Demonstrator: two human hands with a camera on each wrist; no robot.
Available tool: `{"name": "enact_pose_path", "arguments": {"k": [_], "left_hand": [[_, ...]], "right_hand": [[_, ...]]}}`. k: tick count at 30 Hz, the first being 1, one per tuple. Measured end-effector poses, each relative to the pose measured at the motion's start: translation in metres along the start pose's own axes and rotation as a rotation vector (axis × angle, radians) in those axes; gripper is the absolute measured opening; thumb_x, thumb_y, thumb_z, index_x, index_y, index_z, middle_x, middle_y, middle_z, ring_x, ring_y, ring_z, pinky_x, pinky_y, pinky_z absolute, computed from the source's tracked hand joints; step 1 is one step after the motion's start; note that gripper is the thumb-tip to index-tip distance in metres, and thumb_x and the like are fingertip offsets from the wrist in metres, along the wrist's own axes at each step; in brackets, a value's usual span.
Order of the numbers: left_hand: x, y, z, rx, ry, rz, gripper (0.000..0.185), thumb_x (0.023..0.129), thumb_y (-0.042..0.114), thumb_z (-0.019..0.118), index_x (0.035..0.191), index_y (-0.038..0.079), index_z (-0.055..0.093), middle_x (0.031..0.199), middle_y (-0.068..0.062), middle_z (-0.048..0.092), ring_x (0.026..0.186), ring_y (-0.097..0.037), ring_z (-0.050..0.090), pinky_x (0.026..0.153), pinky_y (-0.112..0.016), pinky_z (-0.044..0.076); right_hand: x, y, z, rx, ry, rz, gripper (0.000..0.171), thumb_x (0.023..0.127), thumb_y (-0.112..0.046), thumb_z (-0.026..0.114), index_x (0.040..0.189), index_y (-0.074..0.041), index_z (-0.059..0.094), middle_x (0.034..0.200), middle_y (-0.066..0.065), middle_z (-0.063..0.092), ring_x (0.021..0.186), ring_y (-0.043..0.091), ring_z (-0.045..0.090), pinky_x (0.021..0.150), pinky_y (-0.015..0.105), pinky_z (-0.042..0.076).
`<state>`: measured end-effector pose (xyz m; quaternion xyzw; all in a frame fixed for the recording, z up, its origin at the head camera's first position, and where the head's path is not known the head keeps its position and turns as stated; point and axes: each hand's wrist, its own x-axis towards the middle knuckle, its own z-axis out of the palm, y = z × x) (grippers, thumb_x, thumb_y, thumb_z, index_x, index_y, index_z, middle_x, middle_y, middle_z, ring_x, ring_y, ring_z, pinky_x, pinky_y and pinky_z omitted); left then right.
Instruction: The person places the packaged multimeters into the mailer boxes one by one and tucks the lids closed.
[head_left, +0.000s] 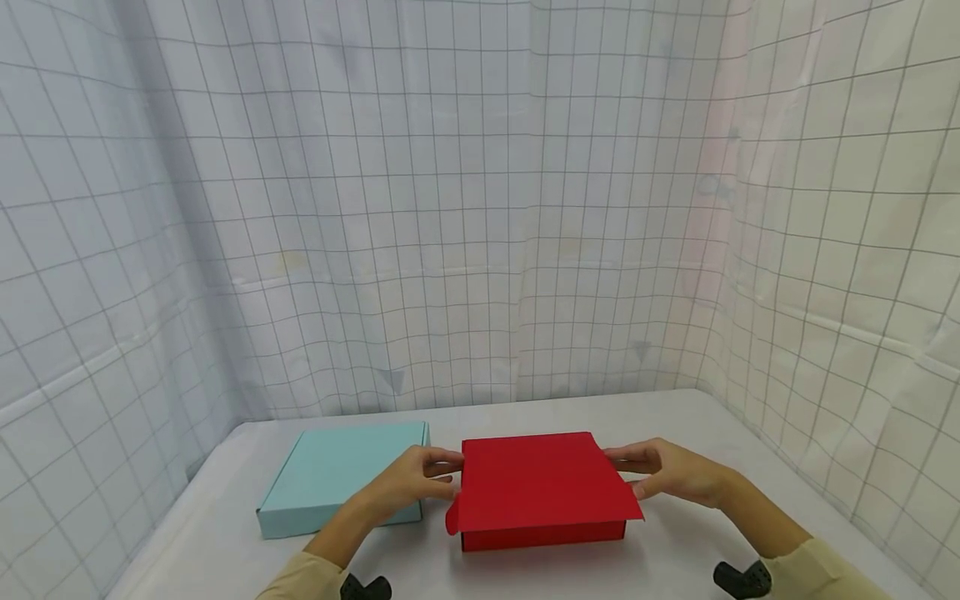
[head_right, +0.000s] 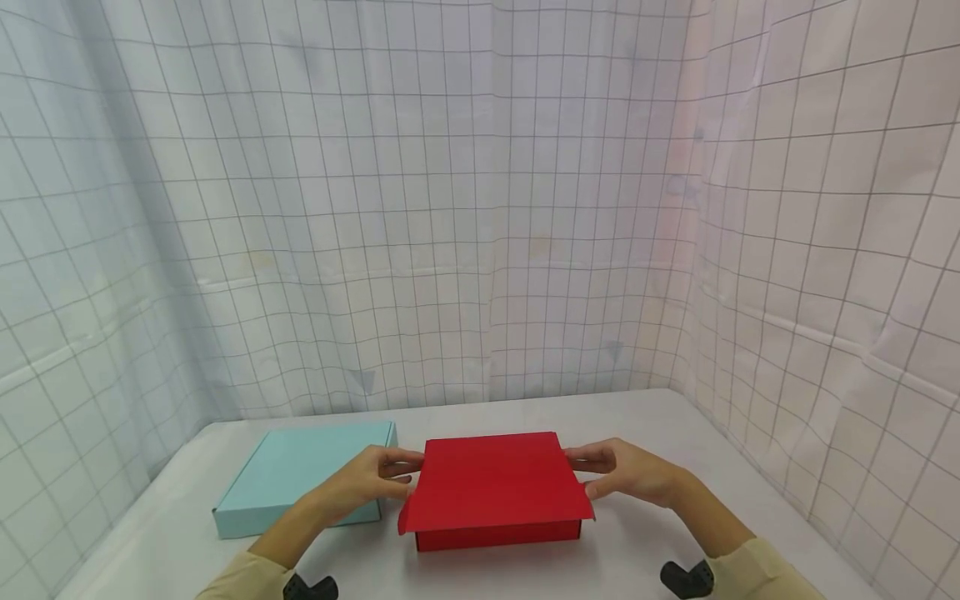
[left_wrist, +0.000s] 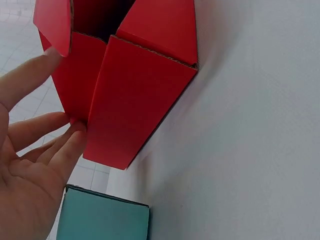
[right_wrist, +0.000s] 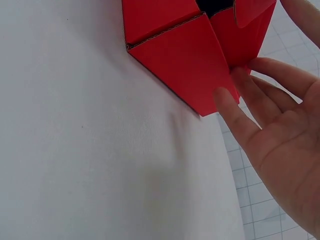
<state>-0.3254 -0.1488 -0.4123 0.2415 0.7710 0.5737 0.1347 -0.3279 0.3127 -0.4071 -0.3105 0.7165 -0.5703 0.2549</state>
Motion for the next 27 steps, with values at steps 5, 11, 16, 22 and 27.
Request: {"name": "enact_pose_path", "arguments": {"k": [5,11,16,22,27], "left_hand": [[-0.0018,0.0039,0.0031,0.048,0.005,0.024,0.056,0.090,0.006,0.079,0.139,-0.010,0.057,0.141,-0.024,0.058,0.132,-0.044,0.054,0.101,-0.045,0.052],[-0.0022,0.0035,0.0052,0.087,0.006,0.022,0.058,0.089,0.005,0.080,0.140,-0.009,0.057,0.142,-0.024,0.058,0.134,-0.044,0.052,0.104,-0.046,0.049],[-0.0030,0.0047,0.0060,0.097,-0.002,0.017,0.058,0.089,0.005,0.080,0.141,-0.008,0.057,0.143,-0.023,0.057,0.134,-0.045,0.051,0.104,-0.045,0.049],[-0.0058,0.0068,0.0061,0.127,-0.011,0.017,0.054,0.095,0.014,0.076,0.142,-0.005,0.057,0.144,-0.022,0.056,0.135,-0.045,0.050,0.102,-0.046,0.051],[-0.0072,0.0082,0.0084,0.198,0.015,0.022,0.051,0.099,0.025,0.071,0.141,-0.002,0.059,0.143,-0.018,0.058,0.135,-0.042,0.051,0.102,-0.047,0.052]], "right_hand": [[0.0008,-0.0003,0.0023,-0.027,-0.012,-0.004,0.065,0.095,-0.015,0.069,0.154,0.000,0.046,0.159,0.018,0.041,0.147,0.036,0.037,0.110,0.042,0.044],[0.0011,-0.0017,0.0046,-0.049,-0.012,-0.013,0.064,0.094,-0.014,0.071,0.152,0.002,0.048,0.160,0.020,0.038,0.146,0.034,0.038,0.109,0.040,0.046],[0.0005,-0.0015,0.0054,-0.081,-0.002,-0.013,0.066,0.093,-0.015,0.072,0.152,0.001,0.048,0.161,0.021,0.035,0.147,0.036,0.036,0.109,0.039,0.046],[-0.0001,0.0003,0.0056,-0.101,0.001,-0.006,0.068,0.093,-0.015,0.072,0.154,0.001,0.046,0.162,0.021,0.034,0.147,0.037,0.035,0.109,0.037,0.046],[-0.0031,0.0011,0.0063,-0.104,0.009,0.008,0.068,0.097,-0.017,0.067,0.156,0.002,0.040,0.163,0.021,0.033,0.149,0.036,0.034,0.109,0.035,0.045]]}}
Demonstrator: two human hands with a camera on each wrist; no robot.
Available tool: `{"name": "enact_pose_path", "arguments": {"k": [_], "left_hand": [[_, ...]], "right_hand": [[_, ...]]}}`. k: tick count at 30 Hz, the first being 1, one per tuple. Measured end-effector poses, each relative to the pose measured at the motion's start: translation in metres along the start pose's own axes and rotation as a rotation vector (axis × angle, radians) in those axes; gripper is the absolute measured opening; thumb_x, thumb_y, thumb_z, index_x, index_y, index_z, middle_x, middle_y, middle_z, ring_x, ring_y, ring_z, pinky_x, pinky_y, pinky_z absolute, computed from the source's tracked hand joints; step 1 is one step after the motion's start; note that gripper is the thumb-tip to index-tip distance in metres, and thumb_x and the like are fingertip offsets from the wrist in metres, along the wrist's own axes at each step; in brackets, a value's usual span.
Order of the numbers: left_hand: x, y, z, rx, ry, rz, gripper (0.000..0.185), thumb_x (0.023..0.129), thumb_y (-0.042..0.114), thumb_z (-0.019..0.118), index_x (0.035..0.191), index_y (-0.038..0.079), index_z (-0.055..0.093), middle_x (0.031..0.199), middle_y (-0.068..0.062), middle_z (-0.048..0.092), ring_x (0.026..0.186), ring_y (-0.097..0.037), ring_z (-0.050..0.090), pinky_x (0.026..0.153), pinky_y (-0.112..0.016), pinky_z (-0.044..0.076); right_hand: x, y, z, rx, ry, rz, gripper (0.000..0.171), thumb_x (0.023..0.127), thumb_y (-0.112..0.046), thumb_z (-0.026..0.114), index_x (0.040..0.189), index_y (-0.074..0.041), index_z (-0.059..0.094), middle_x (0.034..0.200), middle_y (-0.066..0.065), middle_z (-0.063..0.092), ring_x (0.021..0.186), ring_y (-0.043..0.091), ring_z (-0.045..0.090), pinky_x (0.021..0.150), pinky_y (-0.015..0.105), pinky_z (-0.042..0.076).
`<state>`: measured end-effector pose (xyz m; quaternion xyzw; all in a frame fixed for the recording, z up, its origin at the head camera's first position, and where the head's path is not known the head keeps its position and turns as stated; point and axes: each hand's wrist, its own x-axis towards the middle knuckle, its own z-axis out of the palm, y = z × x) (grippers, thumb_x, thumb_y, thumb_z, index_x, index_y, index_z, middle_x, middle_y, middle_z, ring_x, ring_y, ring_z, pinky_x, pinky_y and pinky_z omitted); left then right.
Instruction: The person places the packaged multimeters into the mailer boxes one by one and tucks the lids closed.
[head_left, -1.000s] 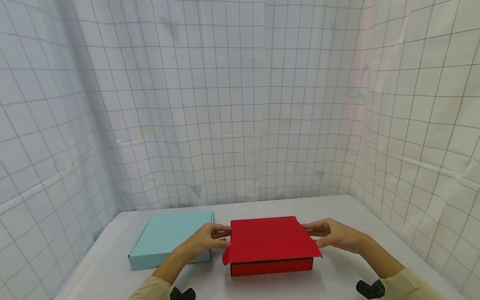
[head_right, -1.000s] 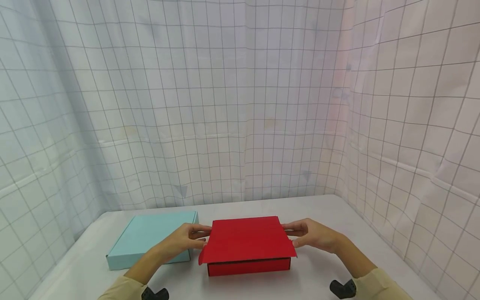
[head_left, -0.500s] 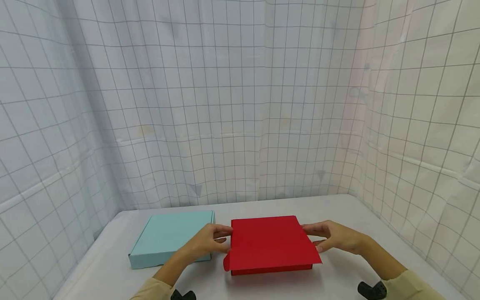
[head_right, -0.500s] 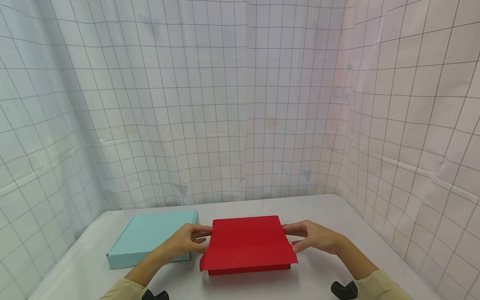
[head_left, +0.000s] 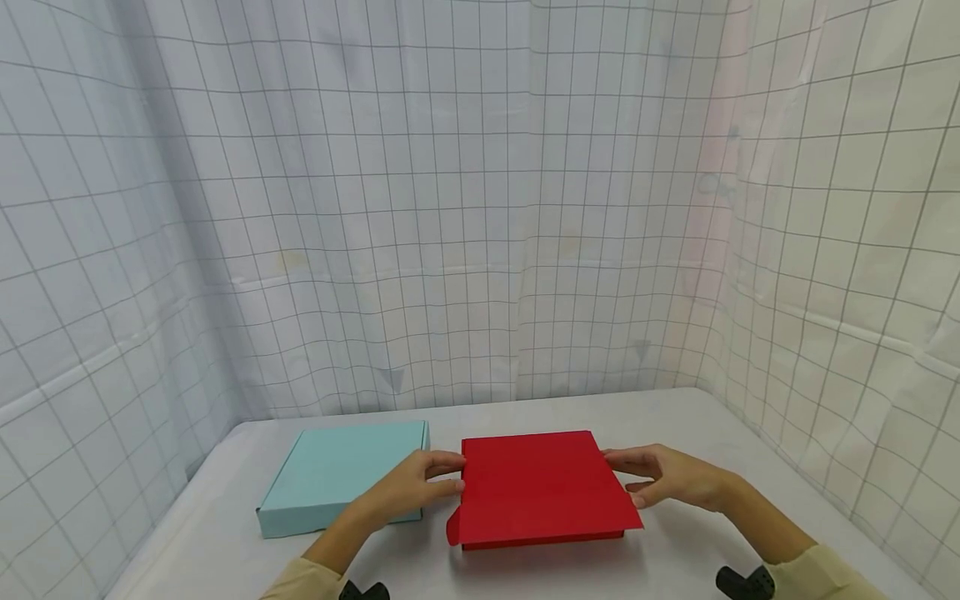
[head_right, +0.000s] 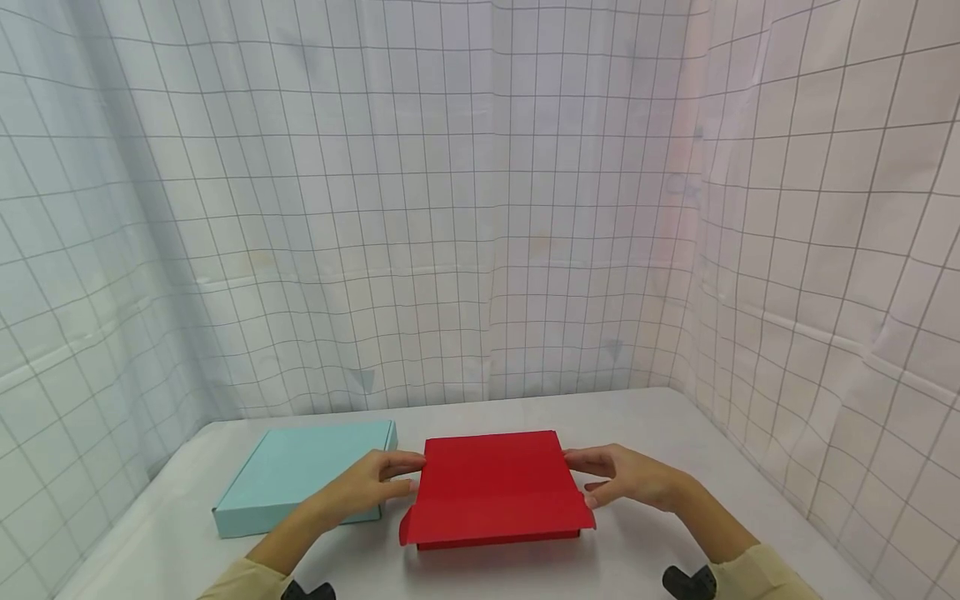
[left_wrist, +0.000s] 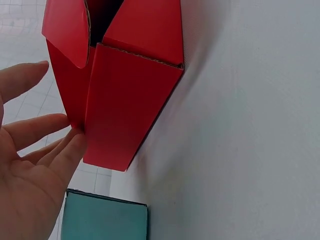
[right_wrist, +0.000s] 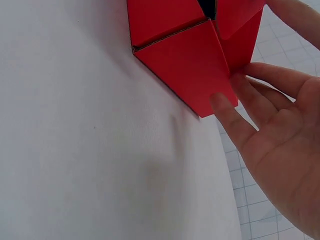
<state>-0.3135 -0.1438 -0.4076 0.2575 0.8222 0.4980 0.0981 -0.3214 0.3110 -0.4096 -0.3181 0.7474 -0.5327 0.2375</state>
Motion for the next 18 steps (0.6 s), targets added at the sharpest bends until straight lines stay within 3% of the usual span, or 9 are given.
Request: {"name": "enact_pose_path", "arguments": {"k": [5,12,18], "left_hand": [[0.000,0.002,0.005,0.035,0.034,-0.017,0.056,0.096,0.030,0.075,0.139,-0.002,0.061,0.142,-0.017,0.058,0.132,-0.043,0.053,0.100,-0.049,0.053],[-0.002,0.001,0.008,0.014,0.043,0.012,0.054,0.093,0.022,0.079,0.136,-0.005,0.061,0.142,-0.018,0.054,0.132,-0.046,0.051,0.102,-0.047,0.051],[-0.001,-0.001,0.009,0.015,0.047,0.045,0.051,0.091,0.018,0.081,0.132,-0.007,0.063,0.144,-0.020,0.053,0.131,-0.046,0.051,0.101,-0.045,0.051]], "right_hand": [[0.000,-0.004,0.004,-0.055,0.058,0.026,0.060,0.104,-0.021,0.056,0.158,0.000,0.038,0.160,0.017,0.039,0.146,0.037,0.038,0.107,0.034,0.046],[0.004,-0.012,0.013,-0.202,0.146,0.052,0.063,0.101,-0.022,0.067,0.153,0.004,0.044,0.155,0.022,0.044,0.143,0.047,0.038,0.106,0.043,0.048],[0.005,-0.016,0.017,-0.220,0.151,0.052,0.060,0.098,-0.017,0.071,0.149,0.006,0.048,0.156,0.025,0.040,0.141,0.049,0.037,0.105,0.040,0.050]]}}
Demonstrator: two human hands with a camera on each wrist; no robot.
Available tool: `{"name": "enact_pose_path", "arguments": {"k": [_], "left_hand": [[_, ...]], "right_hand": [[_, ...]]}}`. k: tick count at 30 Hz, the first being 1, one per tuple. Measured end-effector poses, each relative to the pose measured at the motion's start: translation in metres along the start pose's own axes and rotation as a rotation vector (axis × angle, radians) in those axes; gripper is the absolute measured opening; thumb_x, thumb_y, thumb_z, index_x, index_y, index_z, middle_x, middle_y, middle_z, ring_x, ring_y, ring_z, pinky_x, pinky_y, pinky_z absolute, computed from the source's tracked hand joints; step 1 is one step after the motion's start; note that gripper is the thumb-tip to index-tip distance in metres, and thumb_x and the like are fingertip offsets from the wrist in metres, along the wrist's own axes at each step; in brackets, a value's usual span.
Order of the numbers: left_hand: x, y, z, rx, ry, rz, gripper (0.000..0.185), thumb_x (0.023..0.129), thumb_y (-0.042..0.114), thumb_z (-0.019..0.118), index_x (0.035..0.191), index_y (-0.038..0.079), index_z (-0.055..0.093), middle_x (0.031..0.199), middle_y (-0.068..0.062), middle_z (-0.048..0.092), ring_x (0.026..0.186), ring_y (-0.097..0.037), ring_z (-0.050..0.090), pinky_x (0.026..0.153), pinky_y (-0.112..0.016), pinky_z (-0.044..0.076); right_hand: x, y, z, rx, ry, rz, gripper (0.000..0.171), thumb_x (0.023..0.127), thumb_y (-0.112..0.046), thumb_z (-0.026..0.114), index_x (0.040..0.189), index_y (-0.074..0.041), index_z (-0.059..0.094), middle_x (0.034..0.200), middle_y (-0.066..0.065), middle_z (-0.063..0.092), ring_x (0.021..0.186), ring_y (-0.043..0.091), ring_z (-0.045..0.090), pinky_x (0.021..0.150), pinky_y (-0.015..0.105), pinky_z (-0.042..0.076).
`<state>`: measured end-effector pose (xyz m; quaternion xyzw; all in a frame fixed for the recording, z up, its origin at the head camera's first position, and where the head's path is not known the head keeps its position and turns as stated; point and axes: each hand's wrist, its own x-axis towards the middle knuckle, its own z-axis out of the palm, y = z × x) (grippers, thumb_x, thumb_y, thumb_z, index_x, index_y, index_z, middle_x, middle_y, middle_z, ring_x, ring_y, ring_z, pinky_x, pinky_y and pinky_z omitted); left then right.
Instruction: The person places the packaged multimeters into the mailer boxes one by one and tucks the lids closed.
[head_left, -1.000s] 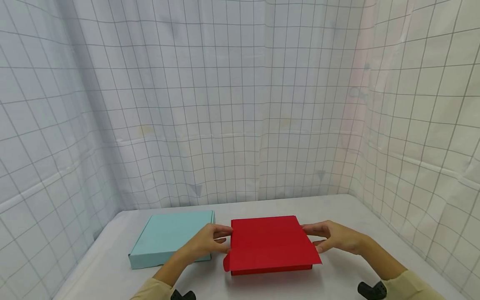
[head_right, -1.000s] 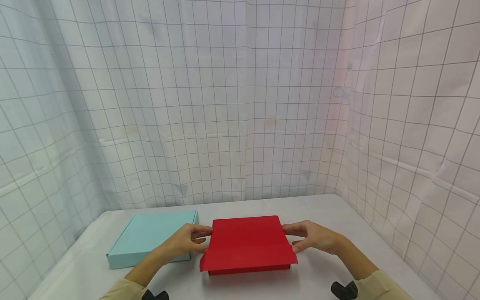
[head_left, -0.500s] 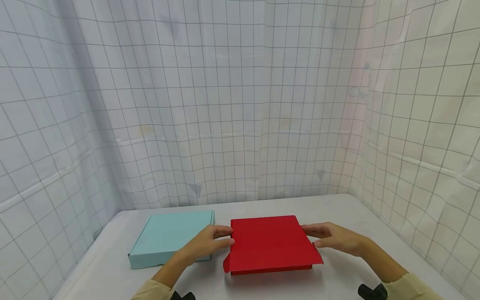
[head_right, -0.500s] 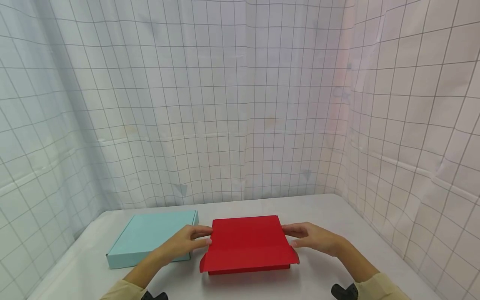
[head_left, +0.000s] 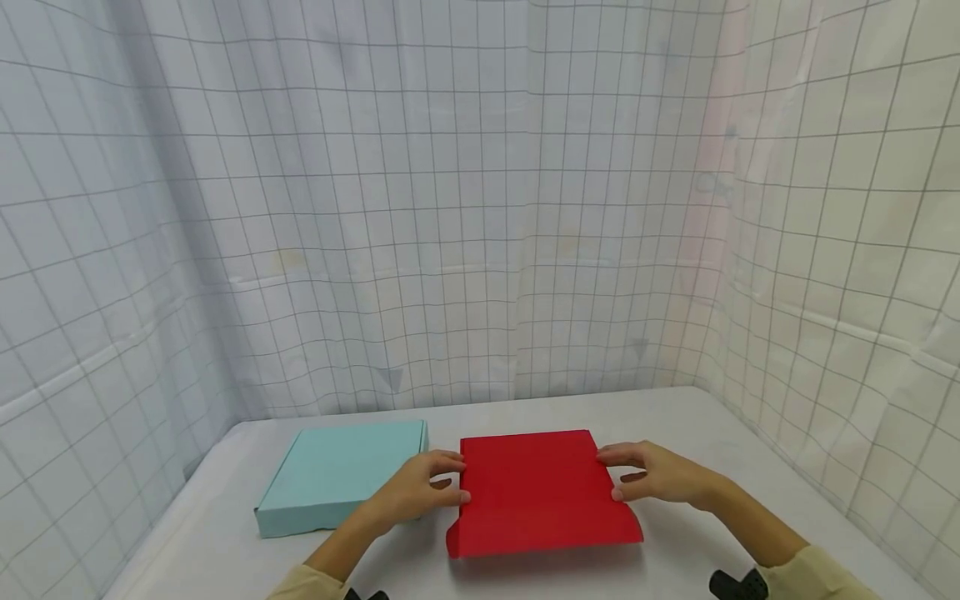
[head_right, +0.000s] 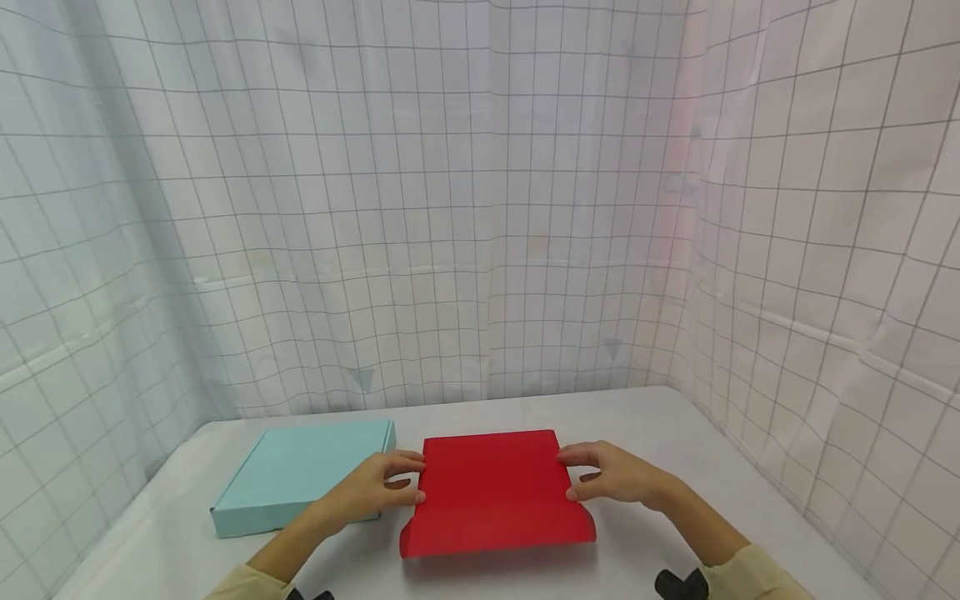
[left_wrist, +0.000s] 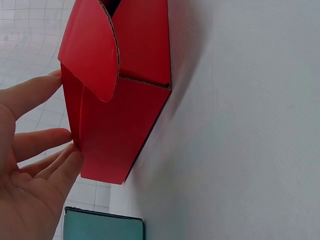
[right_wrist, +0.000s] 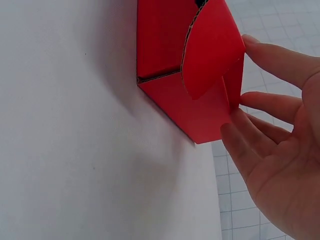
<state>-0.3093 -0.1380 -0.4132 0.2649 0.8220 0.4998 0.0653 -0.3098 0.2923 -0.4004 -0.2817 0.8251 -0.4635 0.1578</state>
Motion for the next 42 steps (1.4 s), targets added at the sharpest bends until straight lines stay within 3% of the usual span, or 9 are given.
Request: {"name": "enact_pose_path", "arguments": {"k": [6,11,15,19,25,32,38,42], "left_hand": [[0.000,-0.001,0.001,0.016,-0.005,0.024,0.054,0.091,0.017,0.082,0.134,-0.007,0.061,0.146,-0.019,0.052,0.133,-0.044,0.050,0.103,-0.046,0.050],[-0.002,0.002,0.004,0.095,-0.015,0.064,0.053,0.089,0.015,0.082,0.132,-0.009,0.062,0.143,-0.019,0.054,0.131,-0.045,0.050,0.099,-0.050,0.052],[-0.001,0.001,0.006,0.169,-0.009,0.091,0.049,0.088,0.014,0.083,0.128,-0.010,0.065,0.141,-0.018,0.055,0.130,-0.044,0.050,0.097,-0.051,0.054],[0.001,0.002,0.010,0.184,0.011,0.070,0.052,0.087,0.013,0.084,0.129,-0.008,0.064,0.140,-0.018,0.055,0.130,-0.044,0.050,0.097,-0.052,0.054],[-0.001,0.007,0.013,0.184,0.030,0.040,0.050,0.087,0.010,0.084,0.128,-0.009,0.063,0.141,-0.020,0.054,0.130,-0.046,0.049,0.096,-0.052,0.054],[-0.007,0.009,0.017,0.210,0.054,0.030,0.053,0.087,0.010,0.084,0.131,-0.011,0.062,0.138,-0.023,0.055,0.126,-0.047,0.054,0.093,-0.052,0.055],[-0.017,0.015,0.026,0.314,0.149,0.027,0.053,0.085,0.014,0.084,0.127,-0.010,0.062,0.127,-0.024,0.062,0.108,-0.043,0.066,0.084,-0.051,0.060],[-0.031,0.022,0.033,0.366,0.200,-0.014,0.056,0.084,0.019,0.085,0.126,-0.009,0.063,0.123,-0.023,0.063,0.100,-0.039,0.068,0.078,-0.050,0.061]], "right_hand": [[0.000,-0.004,0.002,-0.029,0.017,0.012,0.062,0.095,-0.017,0.074,0.148,0.006,0.050,0.158,0.024,0.037,0.143,0.049,0.032,0.106,0.046,0.048],[0.002,-0.007,0.005,-0.101,0.014,-0.004,0.061,0.093,-0.017,0.077,0.145,0.004,0.054,0.156,0.022,0.040,0.143,0.049,0.032,0.108,0.052,0.045],[0.005,-0.013,0.007,-0.254,0.017,-0.027,0.058,0.090,-0.018,0.080,0.140,0.003,0.060,0.152,0.021,0.046,0.140,0.048,0.038,0.105,0.058,0.046],[0.009,-0.025,0.006,-0.419,-0.003,-0.022,0.055,0.087,-0.019,0.083,0.134,0.002,0.065,0.147,0.019,0.053,0.136,0.047,0.045,0.101,0.060,0.049],[0.015,-0.041,0.007,-0.526,-0.031,0.028,0.053,0.082,-0.015,0.088,0.128,0.004,0.068,0.141,0.020,0.059,0.133,0.046,0.049,0.102,0.062,0.047],[0.020,-0.046,0.011,-0.597,-0.078,-0.022,0.054,0.082,-0.014,0.086,0.130,0.003,0.067,0.143,0.017,0.058,0.132,0.041,0.052,0.103,0.056,0.049],[0.032,-0.046,0.027,-0.621,-0.155,-0.050,0.064,0.086,-0.032,0.082,0.143,-0.011,0.062,0.151,0.000,0.053,0.138,0.028,0.048,0.105,0.043,0.049],[0.041,-0.045,0.038,-0.589,-0.173,-0.080,0.069,0.086,-0.036,0.083,0.148,-0.016,0.059,0.155,-0.005,0.048,0.143,0.026,0.042,0.108,0.043,0.046]]}}
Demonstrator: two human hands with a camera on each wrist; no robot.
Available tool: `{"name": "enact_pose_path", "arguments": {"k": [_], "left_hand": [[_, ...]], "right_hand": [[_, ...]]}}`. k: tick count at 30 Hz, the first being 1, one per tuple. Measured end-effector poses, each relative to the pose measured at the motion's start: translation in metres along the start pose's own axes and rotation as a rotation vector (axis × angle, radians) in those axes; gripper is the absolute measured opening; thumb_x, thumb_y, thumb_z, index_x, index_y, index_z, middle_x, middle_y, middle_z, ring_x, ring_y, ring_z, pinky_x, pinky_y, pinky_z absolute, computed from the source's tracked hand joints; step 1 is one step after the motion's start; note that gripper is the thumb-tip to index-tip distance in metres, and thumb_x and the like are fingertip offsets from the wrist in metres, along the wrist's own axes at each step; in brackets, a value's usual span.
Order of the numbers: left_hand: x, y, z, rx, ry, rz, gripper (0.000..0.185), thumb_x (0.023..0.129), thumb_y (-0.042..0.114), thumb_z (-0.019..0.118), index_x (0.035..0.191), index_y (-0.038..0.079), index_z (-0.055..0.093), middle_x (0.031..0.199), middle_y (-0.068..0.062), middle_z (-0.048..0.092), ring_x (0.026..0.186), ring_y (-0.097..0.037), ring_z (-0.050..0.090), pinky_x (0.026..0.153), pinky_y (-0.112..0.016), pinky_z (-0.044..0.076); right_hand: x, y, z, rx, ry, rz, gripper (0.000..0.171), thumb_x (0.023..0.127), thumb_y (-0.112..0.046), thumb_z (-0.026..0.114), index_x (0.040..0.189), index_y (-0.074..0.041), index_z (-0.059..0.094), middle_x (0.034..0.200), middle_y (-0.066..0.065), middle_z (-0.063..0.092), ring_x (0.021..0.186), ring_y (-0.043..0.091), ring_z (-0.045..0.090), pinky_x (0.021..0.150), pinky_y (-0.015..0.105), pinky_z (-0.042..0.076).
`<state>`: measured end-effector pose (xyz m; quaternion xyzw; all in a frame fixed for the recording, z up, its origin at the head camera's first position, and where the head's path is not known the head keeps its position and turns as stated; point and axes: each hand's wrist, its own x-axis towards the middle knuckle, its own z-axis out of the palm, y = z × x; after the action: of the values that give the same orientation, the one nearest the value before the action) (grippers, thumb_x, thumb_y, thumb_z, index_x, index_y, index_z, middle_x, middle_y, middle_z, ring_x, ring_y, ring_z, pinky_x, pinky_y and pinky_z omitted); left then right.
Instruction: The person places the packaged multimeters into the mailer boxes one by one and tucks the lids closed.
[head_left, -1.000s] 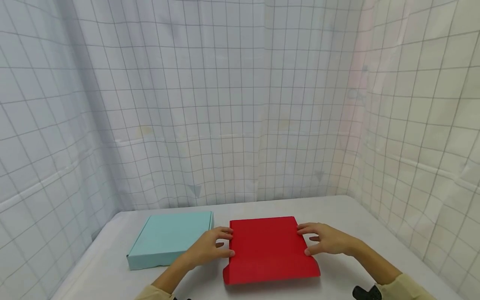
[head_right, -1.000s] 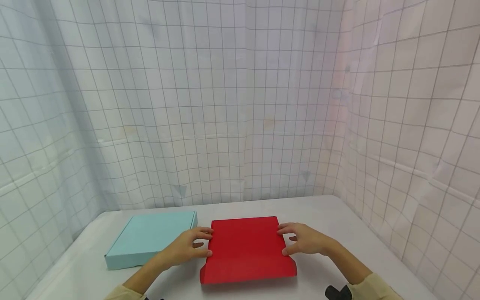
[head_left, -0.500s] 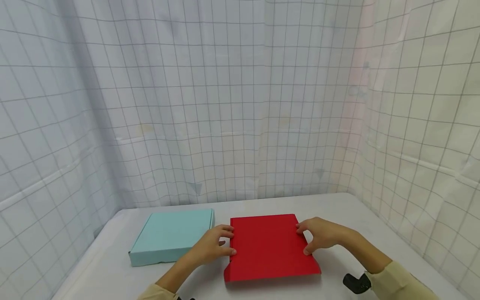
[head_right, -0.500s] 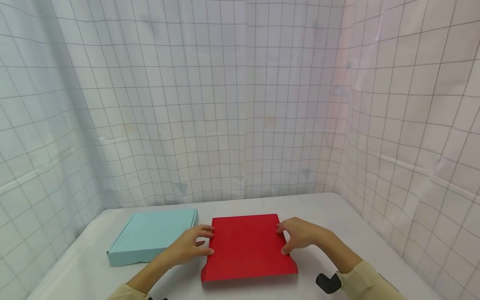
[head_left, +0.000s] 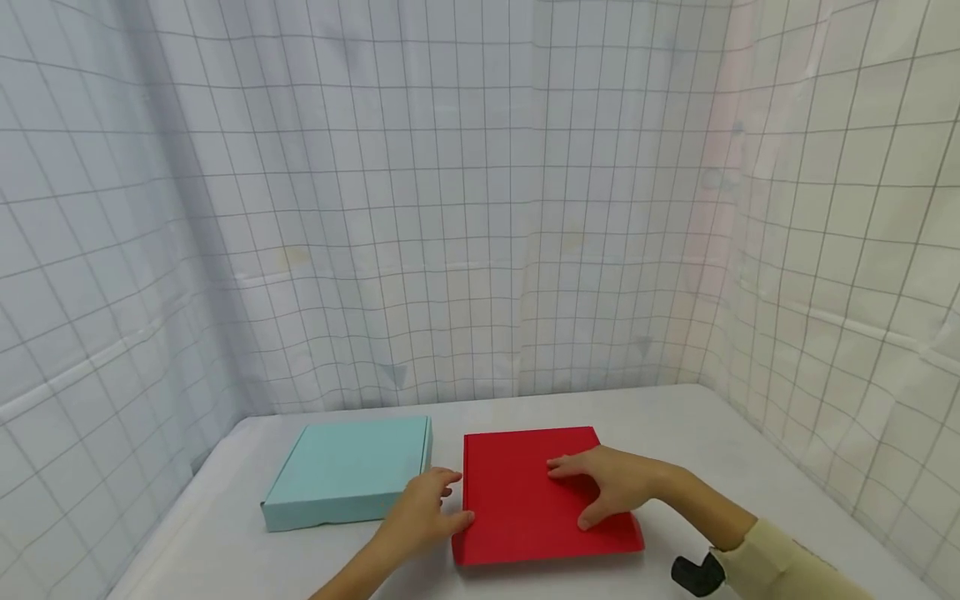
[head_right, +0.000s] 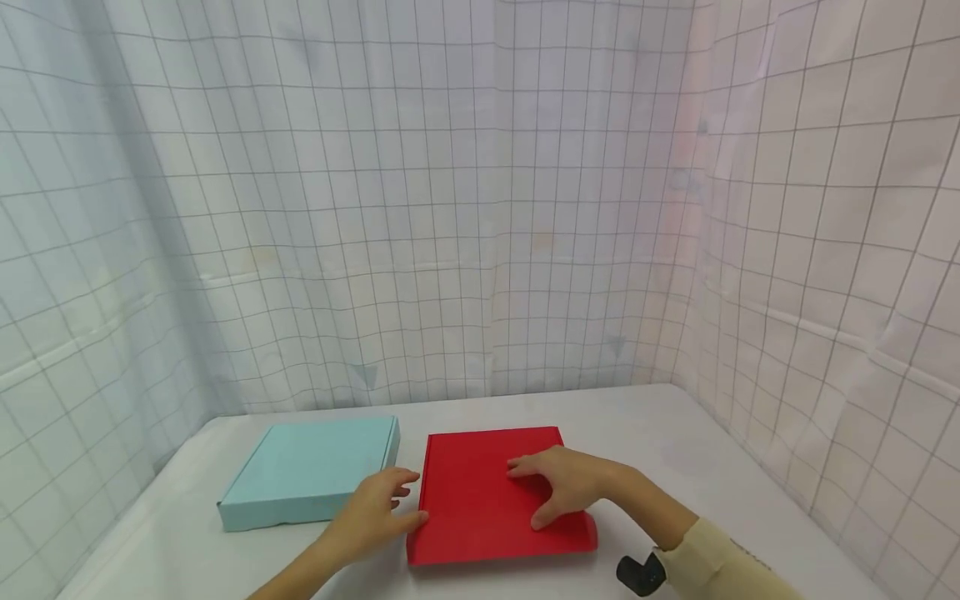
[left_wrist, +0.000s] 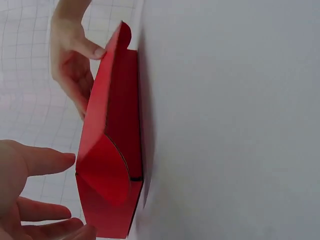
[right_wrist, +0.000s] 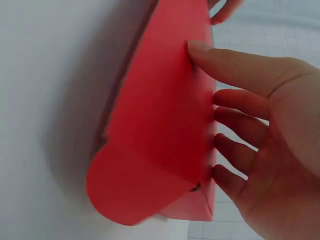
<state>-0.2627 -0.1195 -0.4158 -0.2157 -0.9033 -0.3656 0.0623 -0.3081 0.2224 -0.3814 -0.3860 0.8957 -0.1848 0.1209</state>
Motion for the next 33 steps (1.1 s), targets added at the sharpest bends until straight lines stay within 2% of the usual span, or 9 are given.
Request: {"name": "enact_pose_path", "arguments": {"k": [4,7,11,16,19,24,33], "left_hand": [[-0.015,0.004,-0.003,-0.057,0.001,-0.134,0.061,0.084,0.025,0.085,0.129,-0.010,0.062,0.121,-0.021,0.066,0.098,-0.036,0.069,0.079,-0.050,0.061],[-0.023,0.002,-0.004,-0.114,-0.017,-0.231,0.057,0.085,0.027,0.085,0.123,-0.010,0.065,0.111,-0.016,0.069,0.094,-0.031,0.071,0.079,-0.048,0.061],[-0.031,-0.001,-0.002,-0.160,-0.035,-0.299,0.045,0.086,0.028,0.085,0.110,-0.007,0.069,0.096,-0.006,0.069,0.086,-0.024,0.068,0.075,-0.043,0.061],[-0.034,-0.002,0.000,-0.243,-0.072,-0.344,0.036,0.087,0.025,0.084,0.103,-0.005,0.072,0.089,-0.002,0.070,0.079,-0.017,0.065,0.072,-0.039,0.060],[-0.034,-0.001,0.001,-0.286,-0.095,-0.346,0.035,0.088,0.024,0.084,0.102,-0.007,0.074,0.088,-0.003,0.071,0.077,-0.017,0.065,0.072,-0.039,0.061],[-0.032,0.002,0.003,-0.317,-0.092,-0.368,0.037,0.088,0.023,0.084,0.105,-0.008,0.073,0.089,-0.004,0.072,0.076,-0.017,0.065,0.073,-0.039,0.062],[-0.029,0.003,0.005,-0.387,-0.111,-0.477,0.034,0.085,0.018,0.085,0.104,-0.007,0.072,0.089,-0.005,0.071,0.080,-0.019,0.065,0.076,-0.039,0.059]], "right_hand": [[0.003,0.002,0.003,0.027,0.001,-0.007,0.069,0.085,-0.033,0.084,0.148,-0.017,0.060,0.156,-0.005,0.048,0.146,0.027,0.040,0.113,0.047,0.041],[0.004,0.003,0.002,0.040,-0.005,-0.010,0.069,0.085,-0.032,0.085,0.148,-0.018,0.060,0.156,-0.003,0.049,0.146,0.028,0.041,0.114,0.050,0.040],[0.005,0.004,0.001,0.048,-0.010,-0.025,0.070,0.085,-0.032,0.086,0.148,-0.018,0.060,0.155,-0.003,0.050,0.145,0.028,0.042,0.114,0.050,0.039],[0.008,0.003,0.000,0.055,-0.017,-0.030,0.071,0.084,-0.032,0.087,0.148,-0.016,0.060,0.153,-0.005,0.052,0.145,0.027,0.043,0.115,0.050,0.037],[0.010,0.002,-0.001,0.058,-0.019,-0.025,0.071,0.084,-0.031,0.087,0.148,-0.016,0.060,0.151,-0.006,0.053,0.144,0.027,0.043,0.114,0.048,0.040],[0.012,0.001,-0.003,0.068,-0.019,-0.002,0.070,0.084,-0.029,0.088,0.147,-0.016,0.061,0.148,-0.011,0.056,0.144,0.024,0.043,0.112,0.042,0.043],[0.008,0.002,-0.001,0.079,-0.026,0.022,0.070,0.084,-0.030,0.088,0.147,-0.017,0.061,0.149,-0.009,0.055,0.145,0.026,0.042,0.113,0.044,0.041]]}}
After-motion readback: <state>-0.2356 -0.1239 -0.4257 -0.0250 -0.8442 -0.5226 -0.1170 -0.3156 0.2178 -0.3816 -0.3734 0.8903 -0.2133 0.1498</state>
